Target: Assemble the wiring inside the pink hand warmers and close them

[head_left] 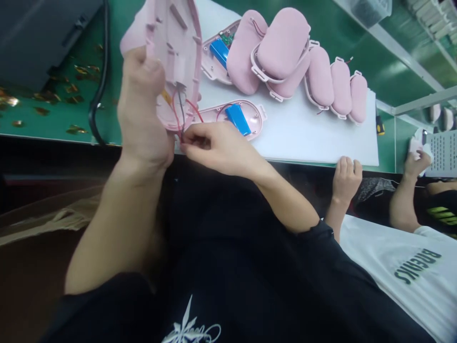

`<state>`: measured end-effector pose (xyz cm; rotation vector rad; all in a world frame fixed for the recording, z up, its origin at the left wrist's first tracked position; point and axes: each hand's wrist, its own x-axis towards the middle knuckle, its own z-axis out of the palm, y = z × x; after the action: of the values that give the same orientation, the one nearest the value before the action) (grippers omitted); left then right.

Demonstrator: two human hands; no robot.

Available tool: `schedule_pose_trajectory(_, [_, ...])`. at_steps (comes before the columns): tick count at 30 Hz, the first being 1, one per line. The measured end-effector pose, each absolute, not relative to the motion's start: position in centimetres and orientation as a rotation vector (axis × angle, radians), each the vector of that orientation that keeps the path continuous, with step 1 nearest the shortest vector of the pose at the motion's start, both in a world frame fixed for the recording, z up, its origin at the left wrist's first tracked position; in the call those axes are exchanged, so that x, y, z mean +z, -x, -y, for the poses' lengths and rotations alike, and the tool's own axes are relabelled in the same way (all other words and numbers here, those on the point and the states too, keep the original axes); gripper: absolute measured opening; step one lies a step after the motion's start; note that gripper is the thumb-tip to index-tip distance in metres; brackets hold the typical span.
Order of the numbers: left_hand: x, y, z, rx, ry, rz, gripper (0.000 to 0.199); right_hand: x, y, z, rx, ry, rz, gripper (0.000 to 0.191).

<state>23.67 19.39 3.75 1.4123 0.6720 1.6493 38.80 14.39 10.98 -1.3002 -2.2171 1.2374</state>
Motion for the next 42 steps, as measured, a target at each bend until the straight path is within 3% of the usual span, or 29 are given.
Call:
schedule_pose_trajectory(3, [2.6,-23.7,-19.4,1.668,-1.322,-0.612,0.046,12.2,-40.4,-15.2,1.205,1.253,2.328,0.014])
schedule_pose_trajectory(8, [3.8,-24.2,-17.4,1.586,-1.41,-0.778,0.037,11.8,-43.3,-15.7,0.687,1.385,2.573,0.017])
schedule_pose_trajectory(13, [3.9,-23.7,-17.0,1.49,-1.547,-0.768,0.051,9.5,-44.0,-15.2,0.35,1.505,2.651,0.022])
schedule_pose_trajectory(29, [5.0,-25.1,-16.1,1.524,-1.668,-0.873,0.046,6.8,-45.2,-13.8,0.112,1.546,2.487,0.033])
schedule_pose_trajectory(35, [5.1,-25.4,-16.2,1.505,-1.678,-0.87,0.054,6.8,-45.2,-13.9,0.096,1.541,2.462,0.036])
schedule_pose_trajectory(42, [5.5,-25.5,-16.2,1.458,-1.658,-0.911,0.044,6.9,-45.2,-14.1,0.071,1.511,2.417,0.043])
